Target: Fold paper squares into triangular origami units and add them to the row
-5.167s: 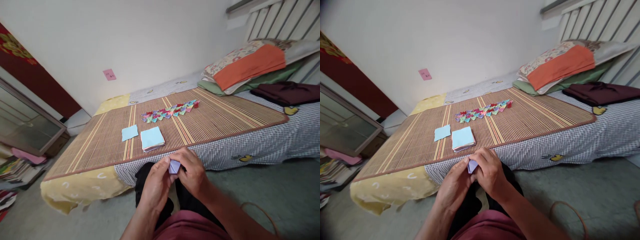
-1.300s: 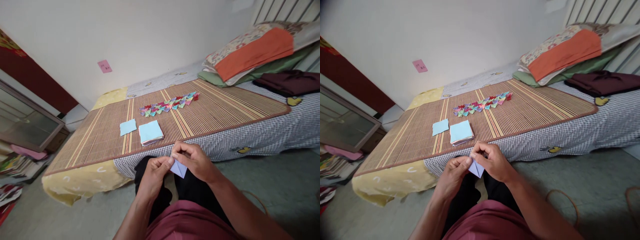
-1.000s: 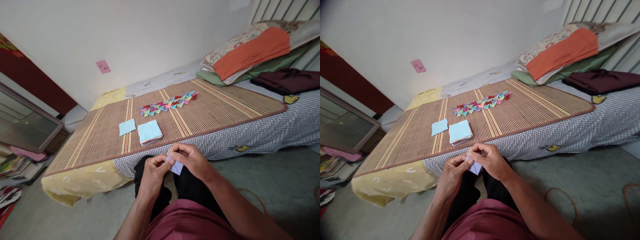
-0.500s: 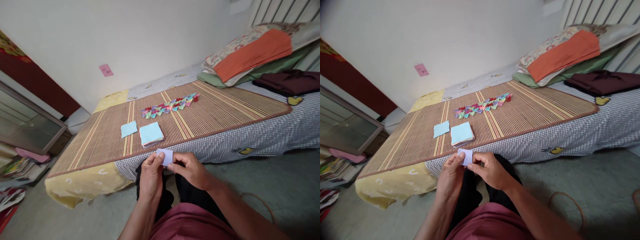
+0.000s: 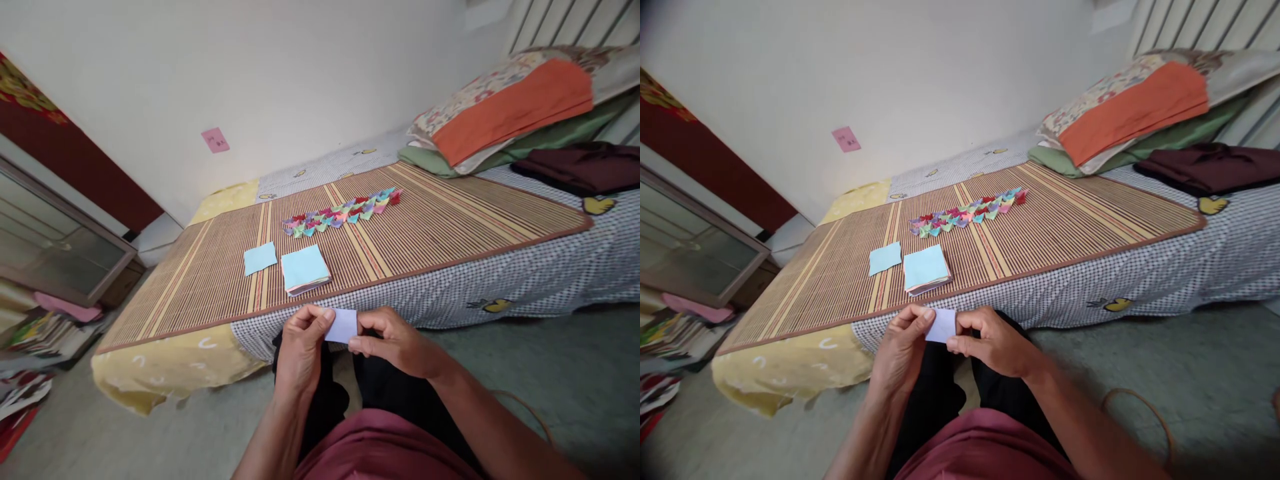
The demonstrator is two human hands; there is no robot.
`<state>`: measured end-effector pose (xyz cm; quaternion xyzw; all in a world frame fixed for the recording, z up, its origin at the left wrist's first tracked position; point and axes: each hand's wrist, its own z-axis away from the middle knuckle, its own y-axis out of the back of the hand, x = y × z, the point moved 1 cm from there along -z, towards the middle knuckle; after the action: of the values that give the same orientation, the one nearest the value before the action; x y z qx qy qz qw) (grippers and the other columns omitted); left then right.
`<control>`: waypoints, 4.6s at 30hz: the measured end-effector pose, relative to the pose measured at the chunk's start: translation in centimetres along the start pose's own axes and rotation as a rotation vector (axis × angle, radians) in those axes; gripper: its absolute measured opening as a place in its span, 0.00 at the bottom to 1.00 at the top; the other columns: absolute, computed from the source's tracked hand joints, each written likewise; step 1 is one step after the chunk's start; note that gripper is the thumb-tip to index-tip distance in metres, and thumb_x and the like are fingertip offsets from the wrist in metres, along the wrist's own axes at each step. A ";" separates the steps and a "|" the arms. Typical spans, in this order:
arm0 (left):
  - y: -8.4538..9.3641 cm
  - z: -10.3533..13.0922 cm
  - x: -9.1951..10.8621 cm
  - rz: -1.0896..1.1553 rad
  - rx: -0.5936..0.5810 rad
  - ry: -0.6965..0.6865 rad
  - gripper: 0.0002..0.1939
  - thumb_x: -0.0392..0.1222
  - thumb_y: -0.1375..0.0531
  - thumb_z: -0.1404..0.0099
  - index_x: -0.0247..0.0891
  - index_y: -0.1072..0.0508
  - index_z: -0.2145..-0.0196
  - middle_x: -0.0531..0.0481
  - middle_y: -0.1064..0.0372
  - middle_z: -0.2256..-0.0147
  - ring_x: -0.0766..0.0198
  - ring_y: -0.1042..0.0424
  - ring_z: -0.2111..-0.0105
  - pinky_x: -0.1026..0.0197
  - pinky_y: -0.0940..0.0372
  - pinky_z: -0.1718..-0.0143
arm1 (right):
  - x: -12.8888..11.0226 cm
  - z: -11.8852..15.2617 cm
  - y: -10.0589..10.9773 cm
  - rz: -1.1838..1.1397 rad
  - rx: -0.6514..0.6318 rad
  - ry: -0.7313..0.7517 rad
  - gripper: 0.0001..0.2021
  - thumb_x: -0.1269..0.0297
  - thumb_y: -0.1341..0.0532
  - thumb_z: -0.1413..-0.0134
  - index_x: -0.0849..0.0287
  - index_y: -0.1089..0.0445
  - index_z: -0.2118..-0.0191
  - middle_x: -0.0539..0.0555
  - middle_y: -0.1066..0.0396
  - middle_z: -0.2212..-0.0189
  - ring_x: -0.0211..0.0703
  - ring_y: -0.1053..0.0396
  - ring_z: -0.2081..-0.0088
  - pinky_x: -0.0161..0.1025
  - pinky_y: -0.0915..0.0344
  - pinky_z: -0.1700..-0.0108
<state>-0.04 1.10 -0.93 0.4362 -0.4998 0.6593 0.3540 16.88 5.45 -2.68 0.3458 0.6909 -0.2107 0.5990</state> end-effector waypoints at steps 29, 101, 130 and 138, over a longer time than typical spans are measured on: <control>-0.7 0.9 0.6 -0.272 -0.065 -0.114 0.10 0.45 0.31 0.39 0.36 0.20 0.72 0.53 0.32 0.75 0.67 0.38 0.74 0.65 0.40 0.70 | -1.3 -0.4 -0.9 0.158 0.269 -0.019 0.15 0.61 0.39 0.36 0.58 0.36 0.74 0.45 0.43 0.78 0.36 0.43 0.74 0.34 0.47 0.72; 1.4 0.2 1.8 -0.111 -0.305 -0.107 0.13 0.34 0.25 0.47 0.37 0.17 0.62 0.48 0.21 0.67 0.64 0.24 0.67 0.65 0.28 0.63 | -1.0 -0.4 0.6 0.040 0.193 0.296 0.14 0.74 0.35 0.37 0.48 0.21 0.51 0.50 0.26 0.60 0.41 0.28 0.56 0.38 0.33 0.52; 1.1 0.4 2.2 -0.305 -0.288 -0.274 0.04 0.37 0.29 0.40 0.39 0.16 0.65 0.48 0.22 0.66 0.62 0.25 0.65 0.63 0.31 0.63 | -2.6 -0.5 0.0 0.090 0.260 0.253 0.04 0.68 0.38 0.36 0.56 0.26 0.63 0.51 0.28 0.67 0.42 0.29 0.63 0.38 0.34 0.59; 1.1 0.2 2.4 -0.366 -0.263 -0.326 0.05 0.41 0.32 0.36 0.38 0.18 0.69 0.47 0.23 0.66 0.61 0.26 0.65 0.61 0.33 0.61 | -1.7 -0.5 0.0 0.033 0.332 0.210 0.01 0.66 0.36 0.38 0.55 0.27 0.62 0.52 0.26 0.64 0.43 0.27 0.62 0.38 0.30 0.59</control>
<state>-1.86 0.71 0.99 0.5700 -0.5443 0.4350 0.4354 16.63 5.45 -0.88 0.4712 0.6994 -0.2745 0.4619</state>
